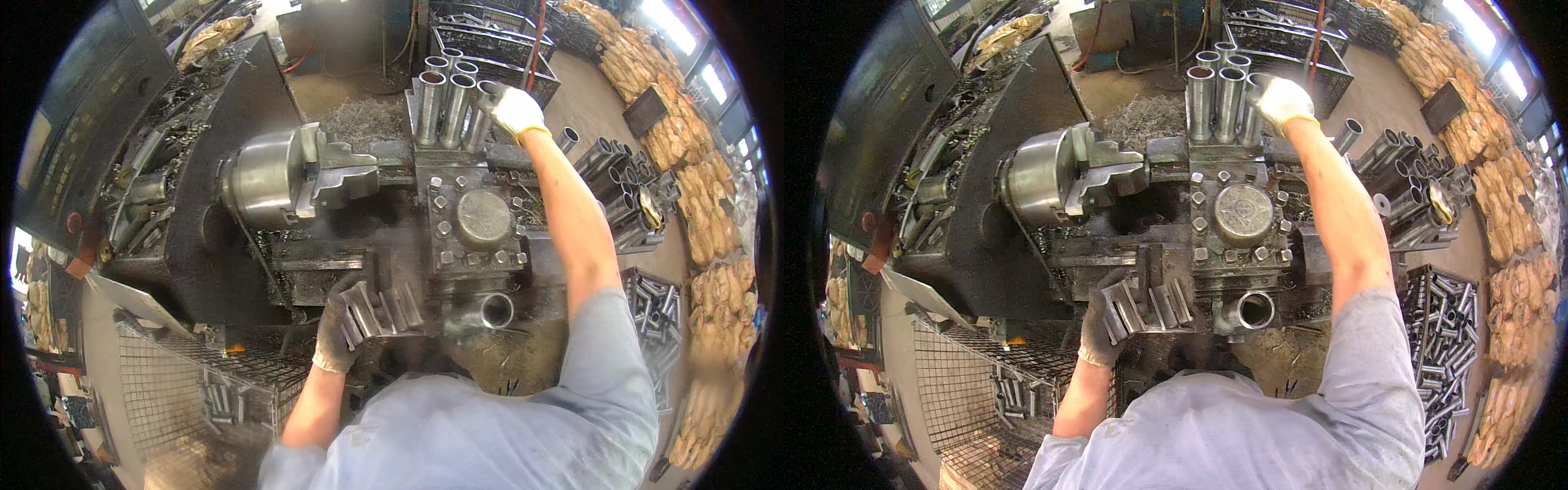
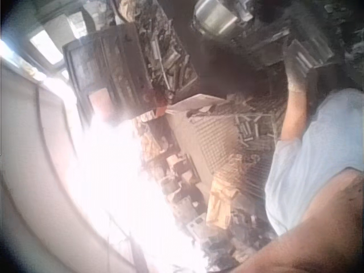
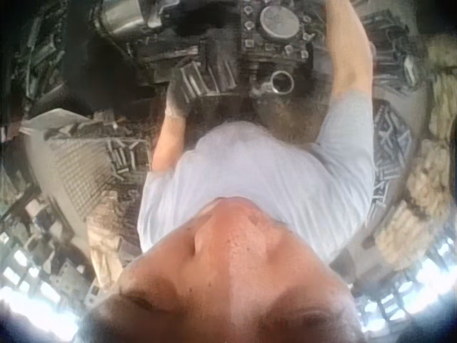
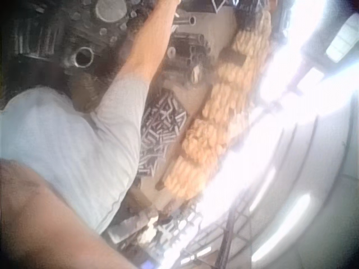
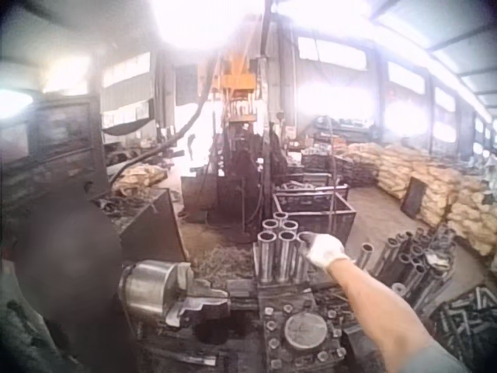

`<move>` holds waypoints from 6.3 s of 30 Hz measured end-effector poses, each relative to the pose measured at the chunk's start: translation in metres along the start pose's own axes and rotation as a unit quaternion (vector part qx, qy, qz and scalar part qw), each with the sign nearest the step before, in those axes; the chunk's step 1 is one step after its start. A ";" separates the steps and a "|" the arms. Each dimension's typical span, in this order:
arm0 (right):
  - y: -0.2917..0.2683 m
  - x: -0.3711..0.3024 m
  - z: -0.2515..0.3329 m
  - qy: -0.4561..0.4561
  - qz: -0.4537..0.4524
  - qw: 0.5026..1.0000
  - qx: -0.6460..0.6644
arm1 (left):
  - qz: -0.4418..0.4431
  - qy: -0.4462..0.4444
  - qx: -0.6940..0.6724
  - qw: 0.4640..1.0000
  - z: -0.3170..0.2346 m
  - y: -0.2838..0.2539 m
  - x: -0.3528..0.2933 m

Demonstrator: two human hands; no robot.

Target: The person repeatedly loads cylindrical metal blanks into a lathe chuck, operates the machine, and removes the finished parts, placing them into a wire basket. The process is repeated continuously throughout the clip.

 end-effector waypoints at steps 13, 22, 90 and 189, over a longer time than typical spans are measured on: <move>-0.179 -0.162 0.247 -0.354 -0.093 0.931 0.021 | -0.078 0.489 0.550 0.673 -0.138 0.098 0.002; 0.065 -0.326 0.250 -0.097 0.116 0.978 0.143 | 0.051 -0.039 -0.096 0.993 -0.067 -0.023 0.001; -0.022 -0.069 0.134 -0.144 0.146 0.952 0.225 | -0.448 0.247 -0.001 0.859 -0.084 -0.349 -0.143; -0.339 -1.622 0.595 -0.922 0.271 -0.255 -0.109 | -0.832 0.285 -0.372 -0.297 0.638 0.056 -0.848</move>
Point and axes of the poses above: each hand's wrist, its own x-axis towards the middle knuckle, its own y-axis out of the palm, z = x × y, the point moved 5 cm from there along x, towards the middle knuckle, and after that the axes turned 4 degrees about -y, right-handed, at the moved point
